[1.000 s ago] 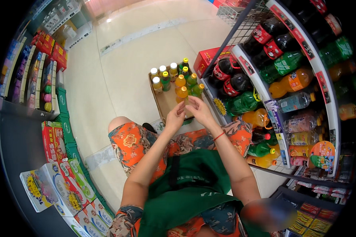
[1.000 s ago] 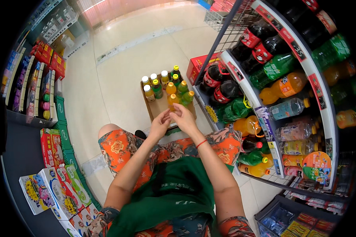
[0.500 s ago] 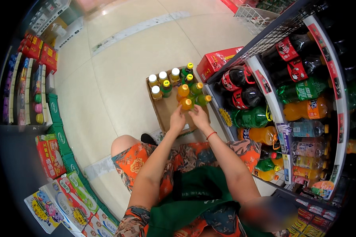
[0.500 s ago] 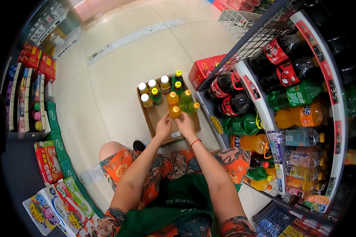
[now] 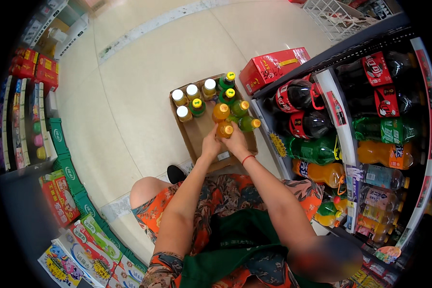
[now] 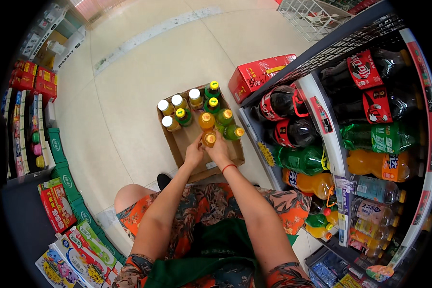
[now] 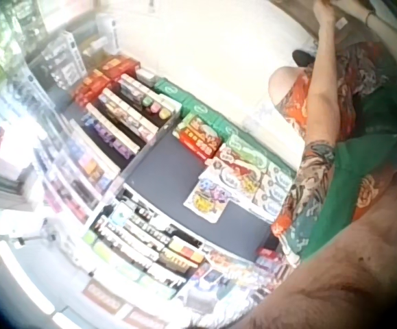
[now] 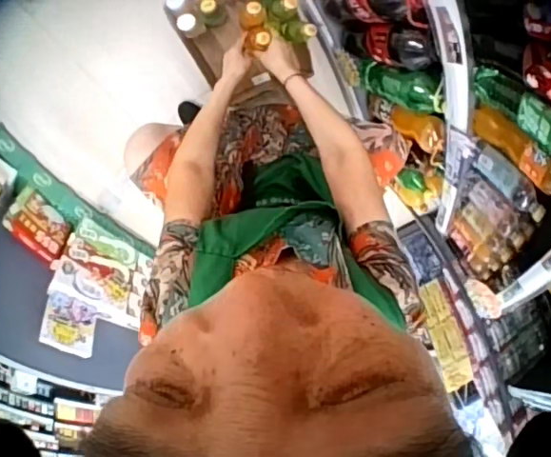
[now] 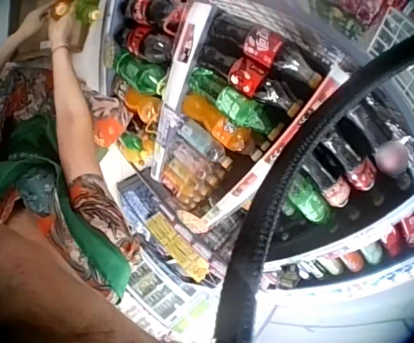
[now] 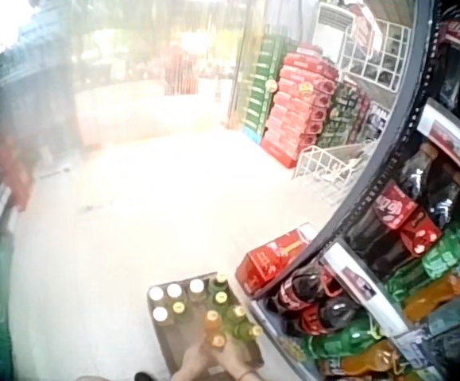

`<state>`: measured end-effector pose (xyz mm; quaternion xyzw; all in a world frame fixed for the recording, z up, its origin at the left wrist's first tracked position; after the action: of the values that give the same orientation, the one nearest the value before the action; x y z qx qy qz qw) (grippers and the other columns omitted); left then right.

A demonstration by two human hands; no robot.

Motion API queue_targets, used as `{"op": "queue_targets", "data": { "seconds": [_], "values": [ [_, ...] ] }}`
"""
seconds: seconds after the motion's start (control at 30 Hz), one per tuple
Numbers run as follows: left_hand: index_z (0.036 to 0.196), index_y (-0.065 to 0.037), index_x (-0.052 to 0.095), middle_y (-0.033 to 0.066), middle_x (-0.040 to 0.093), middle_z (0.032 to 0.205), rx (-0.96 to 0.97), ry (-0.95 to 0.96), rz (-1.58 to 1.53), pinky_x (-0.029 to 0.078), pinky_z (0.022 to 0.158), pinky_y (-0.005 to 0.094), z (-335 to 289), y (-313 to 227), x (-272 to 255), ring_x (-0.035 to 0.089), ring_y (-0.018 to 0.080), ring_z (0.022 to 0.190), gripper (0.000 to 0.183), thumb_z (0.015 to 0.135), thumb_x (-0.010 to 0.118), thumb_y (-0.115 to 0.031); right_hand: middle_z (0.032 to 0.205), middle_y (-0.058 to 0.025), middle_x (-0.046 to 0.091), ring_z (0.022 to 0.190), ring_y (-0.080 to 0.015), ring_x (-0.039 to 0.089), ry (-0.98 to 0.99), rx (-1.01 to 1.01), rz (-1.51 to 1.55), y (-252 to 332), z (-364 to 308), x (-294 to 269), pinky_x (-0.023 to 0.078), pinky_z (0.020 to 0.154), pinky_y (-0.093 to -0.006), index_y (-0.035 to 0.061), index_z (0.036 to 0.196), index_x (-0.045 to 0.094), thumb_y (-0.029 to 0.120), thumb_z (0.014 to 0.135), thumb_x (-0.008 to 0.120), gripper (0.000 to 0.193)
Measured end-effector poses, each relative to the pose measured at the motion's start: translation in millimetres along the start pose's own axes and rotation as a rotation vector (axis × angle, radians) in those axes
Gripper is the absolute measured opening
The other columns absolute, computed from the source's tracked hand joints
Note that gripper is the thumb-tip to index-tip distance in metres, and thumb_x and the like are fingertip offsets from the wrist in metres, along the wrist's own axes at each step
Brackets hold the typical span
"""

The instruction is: The person sits on the floor and restocks a beverage shelf by taking various plastic bottles of soda and tea from a cardboard box. They place the bottles on the shelf, arranging them by type and color, and occasionally adjust the bottles to align them properly.

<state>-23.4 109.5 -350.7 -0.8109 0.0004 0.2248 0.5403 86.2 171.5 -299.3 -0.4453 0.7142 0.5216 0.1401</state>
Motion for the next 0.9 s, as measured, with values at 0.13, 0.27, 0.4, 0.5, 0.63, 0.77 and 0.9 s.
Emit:
{"op": "queue_targets", "data": {
  "seconds": [0.13, 0.27, 0.4, 0.5, 0.63, 0.77, 0.9],
  "values": [
    [0.136, -0.012, 0.052, 0.0262, 0.063, 0.109, 0.005, -0.017, 0.033, 0.048, 0.085, 0.0464, -0.7, -2.3, -3.0, 0.060, 0.0426, 0.102, 0.059, 0.080, 0.048, 0.006, 0.112, -0.0237, 0.064, 0.104, -0.0386, 0.062, -0.031, -0.075, -0.017, 2.5, 3.6, -3.0, 0.051, 0.086, -0.0435, 0.0078, 0.134, 0.046, 0.027, 0.072, 0.079, 0.073],
    [0.134, -0.015, 0.055, 0.0257, 0.064, 0.104, 0.021, 0.014, 0.100, 0.049, 0.082, 0.0458, -4.3, -13.5, -6.0, 0.061, 0.0418, 0.098, 0.059, 0.080, 0.048, 0.007, 0.099, -0.0214, 0.068, 0.095, -0.0380, 0.065, -0.081, -0.088, -0.044, -2.7, -2.5, -11.4, 0.053, 0.080, -0.0442, 0.0092, 0.127, 0.053, 0.032, 0.069, 0.080, 0.068],
    [0.133, -0.014, 0.055, 0.0234, 0.065, 0.105, 0.134, 0.005, 0.050, 0.050, 0.083, 0.0434, -15.1, -31.4, -7.6, 0.063, 0.0395, 0.097, 0.056, 0.080, 0.054, 0.004, 0.094, -0.0198, 0.069, 0.090, -0.0371, 0.066, -0.108, -0.079, -0.078, -2.7, -17.0, -25.7, 0.053, 0.077, -0.0438, 0.0083, 0.119, 0.058, 0.037, 0.068, 0.081, 0.063],
    [0.135, -0.013, 0.053, 0.0218, 0.063, 0.114, 0.162, 0.104, -0.013, 0.049, 0.088, 0.0403, -31.2, -57.9, -14.0, 0.062, 0.0364, 0.105, 0.056, 0.081, 0.062, 0.000, 0.092, -0.0190, 0.070, 0.087, -0.0363, 0.067, -0.106, -0.113, -0.038, 1.3, -35.9, -46.8, 0.053, 0.075, -0.0432, 0.0073, 0.113, 0.061, 0.040, 0.067, 0.081, 0.060],
    [0.141, -0.011, 0.045, 0.0146, 0.056, 0.132, 0.253, 0.295, -0.008, 0.044, 0.099, 0.0344, -46.4, -82.8, -21.7, 0.054, 0.0276, 0.122, 0.071, 0.076, 0.071, 0.000, 0.089, -0.0178, 0.070, 0.083, -0.0344, 0.068, -0.123, -0.191, -0.028, 15.4, -69.8, -87.7, 0.054, 0.072, -0.0419, 0.0055, 0.107, 0.065, 0.044, 0.065, 0.082, 0.059],
    [0.141, -0.005, 0.042, 0.0108, 0.057, 0.132, 0.276, 0.432, -0.021, 0.043, 0.101, 0.0331, -69.6, -126.5, -30.6, 0.053, 0.0223, 0.123, 0.078, 0.072, 0.078, -0.001, 0.087, -0.0198, 0.069, 0.082, -0.0361, 0.068, -0.124, -0.305, -0.057, 44.5, -106.0, -134.6, 0.053, 0.071, -0.0434, 0.0045, 0.107, 0.066, 0.048, 0.064, 0.079, 0.062],
    [0.138, -0.003, 0.045, 0.0083, 0.059, 0.127, 0.387, 0.403, -0.067, 0.045, 0.099, 0.0330, -101.4, -182.0, -41.0, 0.056, 0.0193, 0.117, 0.074, 0.073, 0.080, -0.005, 0.089, -0.0190, 0.070, 0.084, -0.0331, 0.069, -0.198, -0.364, -0.003, 79.4, -156.3, -185.3, 0.054, 0.074, -0.0395, 0.0022, 0.110, 0.065, 0.043, 0.065, 0.080, 0.062]
  ]
}}
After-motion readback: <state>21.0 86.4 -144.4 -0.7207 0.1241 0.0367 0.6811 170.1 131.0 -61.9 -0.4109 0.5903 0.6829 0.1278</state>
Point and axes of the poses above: each hand's wrist, its own z-axis towards the middle knuckle, its own x-axis out of the palm, y = z × x, the point moved 5 cm from there along z, towards the middle knuckle
